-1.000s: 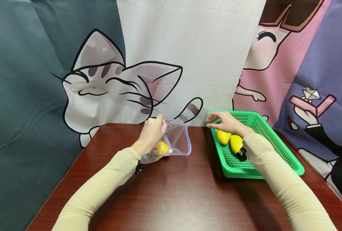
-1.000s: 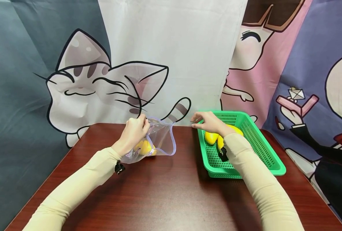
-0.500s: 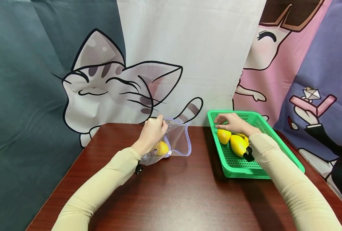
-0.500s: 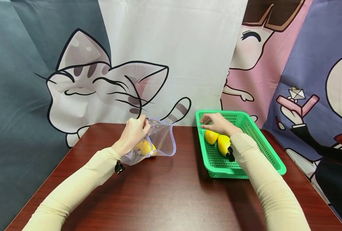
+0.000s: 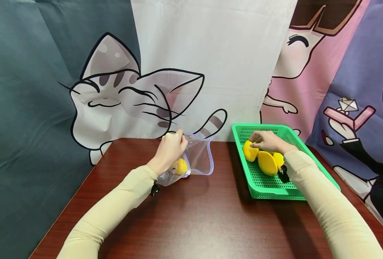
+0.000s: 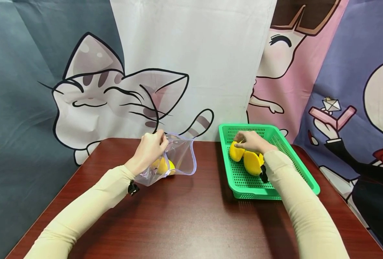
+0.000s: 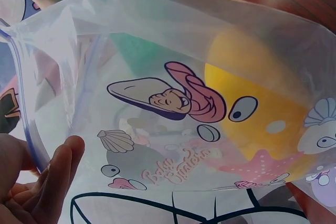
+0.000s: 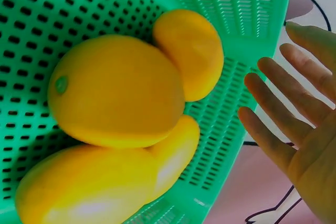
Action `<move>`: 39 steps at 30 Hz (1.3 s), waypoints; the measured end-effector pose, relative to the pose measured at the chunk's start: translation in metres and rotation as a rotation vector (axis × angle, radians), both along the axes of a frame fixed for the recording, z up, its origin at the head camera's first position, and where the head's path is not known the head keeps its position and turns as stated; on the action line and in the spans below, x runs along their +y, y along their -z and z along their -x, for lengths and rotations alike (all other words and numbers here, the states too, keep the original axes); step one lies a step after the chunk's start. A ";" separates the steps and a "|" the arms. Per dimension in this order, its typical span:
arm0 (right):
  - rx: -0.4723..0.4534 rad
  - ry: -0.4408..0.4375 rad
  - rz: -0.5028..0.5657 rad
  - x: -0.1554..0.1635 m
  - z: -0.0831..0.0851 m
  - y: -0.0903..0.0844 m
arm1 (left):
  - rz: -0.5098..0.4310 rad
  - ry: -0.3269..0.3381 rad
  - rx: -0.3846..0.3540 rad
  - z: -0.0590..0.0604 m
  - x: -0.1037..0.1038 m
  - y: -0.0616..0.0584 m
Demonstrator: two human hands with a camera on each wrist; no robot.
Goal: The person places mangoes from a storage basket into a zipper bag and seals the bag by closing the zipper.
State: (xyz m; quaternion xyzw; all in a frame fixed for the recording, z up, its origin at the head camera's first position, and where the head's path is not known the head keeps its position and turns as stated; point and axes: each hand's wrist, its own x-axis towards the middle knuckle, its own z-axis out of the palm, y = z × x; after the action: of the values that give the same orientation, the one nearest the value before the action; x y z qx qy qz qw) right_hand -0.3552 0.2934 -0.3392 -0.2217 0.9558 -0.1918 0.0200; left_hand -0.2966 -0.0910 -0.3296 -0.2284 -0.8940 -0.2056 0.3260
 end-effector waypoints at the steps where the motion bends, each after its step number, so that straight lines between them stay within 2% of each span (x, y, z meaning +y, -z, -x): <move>1: -0.003 0.004 -0.008 0.002 0.000 0.001 | 0.000 0.000 0.000 0.000 0.000 0.000; 6: -0.038 0.039 -0.043 0.011 0.001 0.006 | 0.002 0.001 -0.022 -0.001 0.000 0.000; 14: -0.184 0.080 -0.106 0.013 -0.003 0.008 | 0.005 0.002 -0.036 0.000 0.000 0.001; 28: -0.247 0.136 -0.245 0.023 -0.003 0.015 | 0.001 -0.007 -0.026 0.002 0.002 0.002; 39: -0.314 0.163 -0.247 0.025 -0.004 0.017 | -0.002 -0.007 -0.034 0.003 0.002 0.003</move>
State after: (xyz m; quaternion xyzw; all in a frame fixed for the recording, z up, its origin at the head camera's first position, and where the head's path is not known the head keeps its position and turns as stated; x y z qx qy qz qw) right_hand -0.3514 0.3188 -0.3561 -0.1069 0.9720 -0.1063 0.1801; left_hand -0.2993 -0.0894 -0.3322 -0.2214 -0.9001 -0.2090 0.3118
